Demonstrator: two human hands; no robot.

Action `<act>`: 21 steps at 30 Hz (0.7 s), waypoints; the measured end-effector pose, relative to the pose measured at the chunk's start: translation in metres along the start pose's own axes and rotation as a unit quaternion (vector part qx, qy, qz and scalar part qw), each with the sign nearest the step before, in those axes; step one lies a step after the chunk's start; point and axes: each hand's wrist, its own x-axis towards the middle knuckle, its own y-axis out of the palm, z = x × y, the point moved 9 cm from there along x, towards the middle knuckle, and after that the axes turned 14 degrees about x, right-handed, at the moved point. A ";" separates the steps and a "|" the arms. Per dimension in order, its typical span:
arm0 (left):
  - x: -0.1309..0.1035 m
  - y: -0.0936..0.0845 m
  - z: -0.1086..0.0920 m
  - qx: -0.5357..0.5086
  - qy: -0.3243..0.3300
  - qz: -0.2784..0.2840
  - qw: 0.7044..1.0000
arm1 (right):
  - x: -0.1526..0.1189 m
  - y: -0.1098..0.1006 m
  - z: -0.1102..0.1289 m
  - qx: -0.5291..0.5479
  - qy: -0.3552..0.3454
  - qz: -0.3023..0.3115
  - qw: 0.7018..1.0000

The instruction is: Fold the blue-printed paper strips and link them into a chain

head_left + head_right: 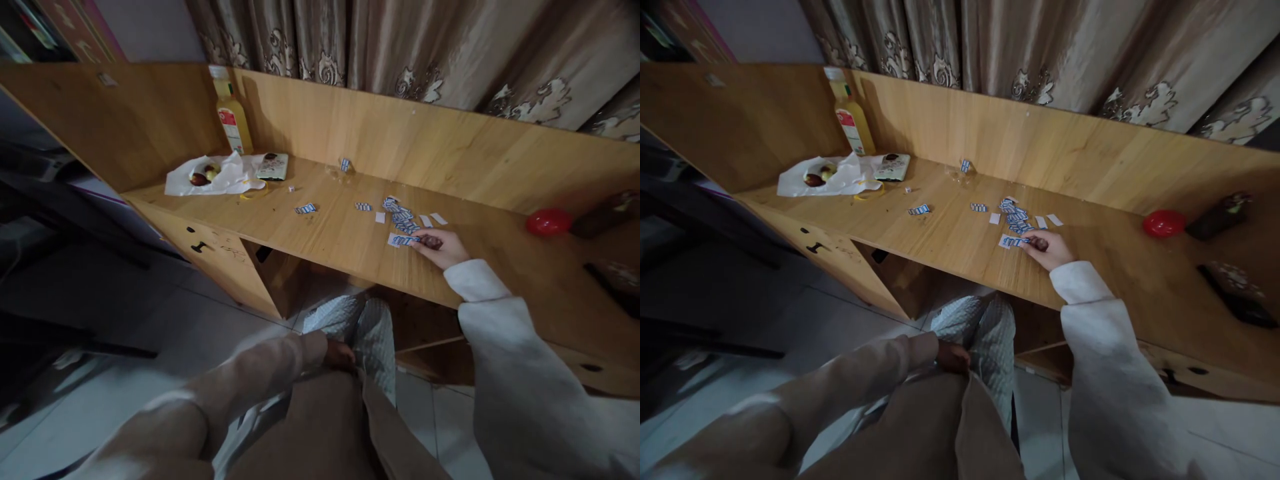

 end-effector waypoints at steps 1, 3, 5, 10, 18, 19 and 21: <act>-0.002 0.005 0.001 0.010 -0.003 0.014 1.000 | 0.000 -0.002 0.002 -0.007 -0.007 -0.008 1.000; -0.007 0.013 0.003 0.025 -0.005 0.038 0.999 | 0.001 -0.004 0.004 -0.020 -0.017 -0.012 1.000; -0.011 0.015 0.003 0.030 -0.006 0.033 0.999 | 0.002 -0.001 0.006 -0.034 -0.021 0.005 0.999; -0.014 0.018 0.007 0.030 -0.012 0.022 0.999 | 0.000 0.016 0.018 -0.081 -0.047 0.053 0.994; -0.009 0.019 0.014 0.028 -0.006 0.017 0.999 | -0.009 0.015 0.055 -0.194 -0.098 -0.001 0.976; -0.008 0.019 0.016 0.025 -0.004 0.015 1.000 | -0.013 0.008 0.063 -0.205 -0.107 -0.035 0.972; -0.006 0.020 0.019 0.020 -0.001 0.011 1.000 | -0.030 -0.005 0.085 -0.187 -0.135 -0.090 0.969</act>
